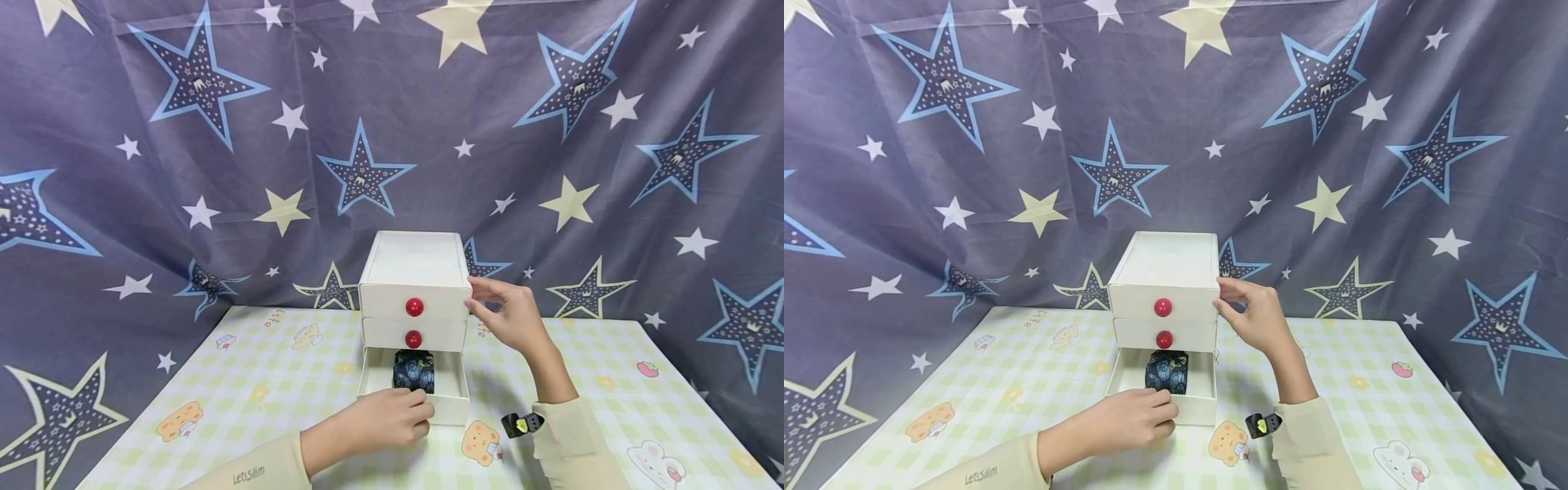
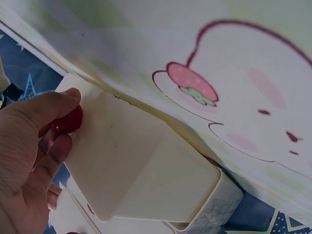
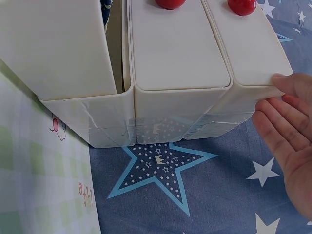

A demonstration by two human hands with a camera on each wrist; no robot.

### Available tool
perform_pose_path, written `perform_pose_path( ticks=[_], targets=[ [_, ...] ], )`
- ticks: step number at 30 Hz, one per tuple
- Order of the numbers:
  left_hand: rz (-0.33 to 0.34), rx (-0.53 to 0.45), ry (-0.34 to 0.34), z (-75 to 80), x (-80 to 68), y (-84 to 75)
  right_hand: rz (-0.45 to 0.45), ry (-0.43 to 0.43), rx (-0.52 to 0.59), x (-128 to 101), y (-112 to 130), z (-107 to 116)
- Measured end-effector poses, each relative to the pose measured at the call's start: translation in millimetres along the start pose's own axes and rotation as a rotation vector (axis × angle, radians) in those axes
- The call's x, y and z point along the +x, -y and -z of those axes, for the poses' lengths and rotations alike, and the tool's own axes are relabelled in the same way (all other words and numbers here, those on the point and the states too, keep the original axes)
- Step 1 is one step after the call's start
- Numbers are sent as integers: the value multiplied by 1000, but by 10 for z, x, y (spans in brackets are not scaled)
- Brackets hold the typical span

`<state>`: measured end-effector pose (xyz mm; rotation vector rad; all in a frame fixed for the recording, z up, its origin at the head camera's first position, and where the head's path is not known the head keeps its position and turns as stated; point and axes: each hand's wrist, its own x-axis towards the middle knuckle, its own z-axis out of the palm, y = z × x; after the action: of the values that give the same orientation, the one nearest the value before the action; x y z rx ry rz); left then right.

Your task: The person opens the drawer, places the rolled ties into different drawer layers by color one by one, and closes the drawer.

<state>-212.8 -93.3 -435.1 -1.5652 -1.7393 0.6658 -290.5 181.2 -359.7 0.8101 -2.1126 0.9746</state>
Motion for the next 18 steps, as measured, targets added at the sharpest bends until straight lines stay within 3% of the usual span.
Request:
perform_pose_path(
  ticks=[18],
  targets=[
    [7,8,-15,-52,19,31,5,-4,-1,-2,-16,-11]
  ],
)
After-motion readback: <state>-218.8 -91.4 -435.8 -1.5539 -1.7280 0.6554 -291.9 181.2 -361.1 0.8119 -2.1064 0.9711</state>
